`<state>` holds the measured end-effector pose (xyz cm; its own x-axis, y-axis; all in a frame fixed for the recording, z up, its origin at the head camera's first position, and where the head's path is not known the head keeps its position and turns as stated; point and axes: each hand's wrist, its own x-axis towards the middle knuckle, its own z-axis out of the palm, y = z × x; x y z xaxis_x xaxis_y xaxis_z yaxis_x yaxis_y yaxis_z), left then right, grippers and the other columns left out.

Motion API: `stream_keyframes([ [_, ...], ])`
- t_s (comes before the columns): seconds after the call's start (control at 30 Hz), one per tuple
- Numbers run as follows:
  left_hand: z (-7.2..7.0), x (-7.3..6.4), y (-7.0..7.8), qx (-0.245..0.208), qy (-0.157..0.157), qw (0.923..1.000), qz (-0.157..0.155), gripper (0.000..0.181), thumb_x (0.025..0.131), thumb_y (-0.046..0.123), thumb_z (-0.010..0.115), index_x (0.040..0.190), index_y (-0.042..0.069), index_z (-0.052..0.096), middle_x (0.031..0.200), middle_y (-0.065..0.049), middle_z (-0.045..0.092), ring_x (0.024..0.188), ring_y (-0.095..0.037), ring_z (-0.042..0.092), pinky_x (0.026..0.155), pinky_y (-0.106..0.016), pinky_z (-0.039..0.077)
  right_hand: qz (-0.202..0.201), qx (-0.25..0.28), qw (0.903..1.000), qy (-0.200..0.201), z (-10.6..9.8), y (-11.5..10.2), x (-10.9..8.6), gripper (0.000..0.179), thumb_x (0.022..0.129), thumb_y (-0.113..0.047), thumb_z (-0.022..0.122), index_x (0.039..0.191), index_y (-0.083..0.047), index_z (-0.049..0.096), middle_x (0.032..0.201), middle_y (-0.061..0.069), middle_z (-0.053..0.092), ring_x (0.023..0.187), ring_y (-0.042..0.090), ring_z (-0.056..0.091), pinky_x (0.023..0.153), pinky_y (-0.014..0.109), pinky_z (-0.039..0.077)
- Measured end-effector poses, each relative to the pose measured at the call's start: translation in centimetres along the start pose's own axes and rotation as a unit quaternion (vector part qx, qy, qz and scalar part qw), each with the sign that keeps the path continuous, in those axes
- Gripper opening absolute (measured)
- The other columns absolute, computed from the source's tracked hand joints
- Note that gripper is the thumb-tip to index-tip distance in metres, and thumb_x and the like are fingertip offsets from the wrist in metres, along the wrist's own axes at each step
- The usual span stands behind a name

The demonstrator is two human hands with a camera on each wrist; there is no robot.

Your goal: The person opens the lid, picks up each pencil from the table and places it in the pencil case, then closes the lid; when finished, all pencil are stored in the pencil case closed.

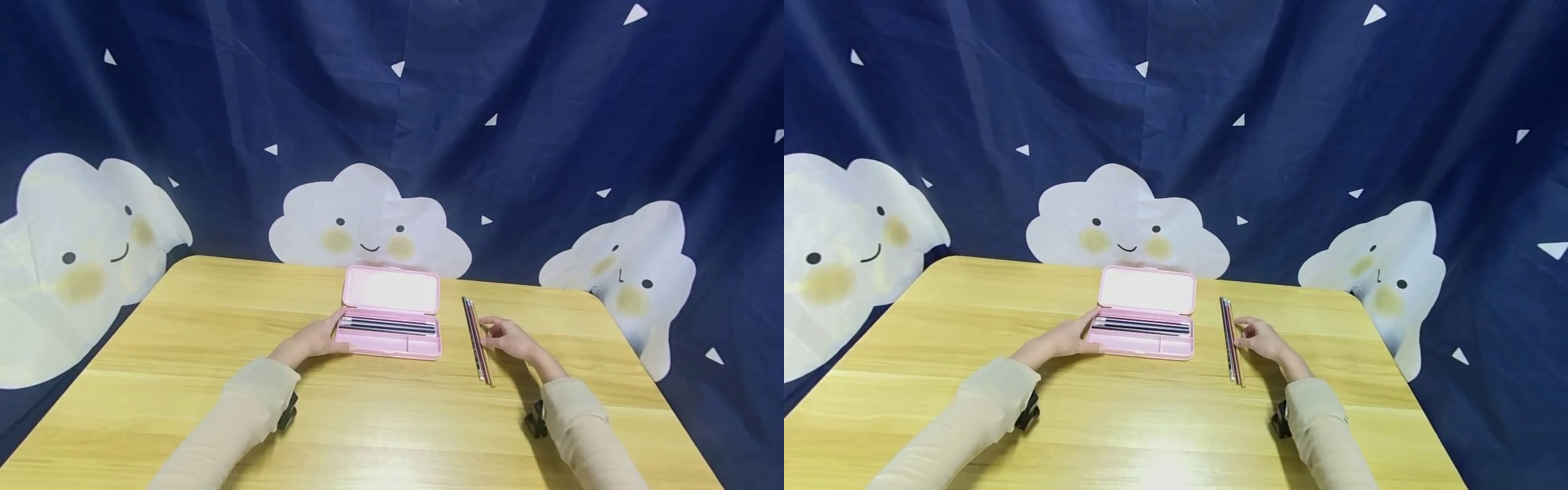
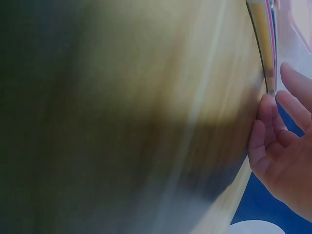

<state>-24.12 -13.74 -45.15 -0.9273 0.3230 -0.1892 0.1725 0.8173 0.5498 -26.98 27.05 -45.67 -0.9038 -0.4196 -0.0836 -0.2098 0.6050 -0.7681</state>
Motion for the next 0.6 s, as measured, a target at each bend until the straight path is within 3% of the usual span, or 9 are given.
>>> stream_keyframes([
  [0.4,0.12,0.07,-0.19,-0.003,-0.001,1.0,-0.006,0.093,0.074,0.037,0.071,0.144,0.004,0.02,0.126,-0.035,0.045,0.116,-0.045,0.045,0.097,-0.051,0.036,0.045,-0.045,0.9975,0.032,0.35,-0.11,0.23,0.057,0.074,0.002,0.066,0.124,0.015,0.042,0.079,0.013,0.055,0.07,0.017,0.05,0.06,0.027,0.043],
  [0.6,0.1,0.16,-0.26,-0.003,0.0,1.0,-0.002,0.093,0.075,0.036,0.071,0.144,0.003,0.02,0.127,-0.035,0.044,0.116,-0.045,0.044,0.098,-0.051,0.036,0.068,-0.055,0.9957,0.031,0.22,-0.43,0.2,0.057,0.075,0.006,0.064,0.125,0.015,0.04,0.08,0.014,0.055,0.072,0.019,0.05,0.061,0.027,0.043],
])
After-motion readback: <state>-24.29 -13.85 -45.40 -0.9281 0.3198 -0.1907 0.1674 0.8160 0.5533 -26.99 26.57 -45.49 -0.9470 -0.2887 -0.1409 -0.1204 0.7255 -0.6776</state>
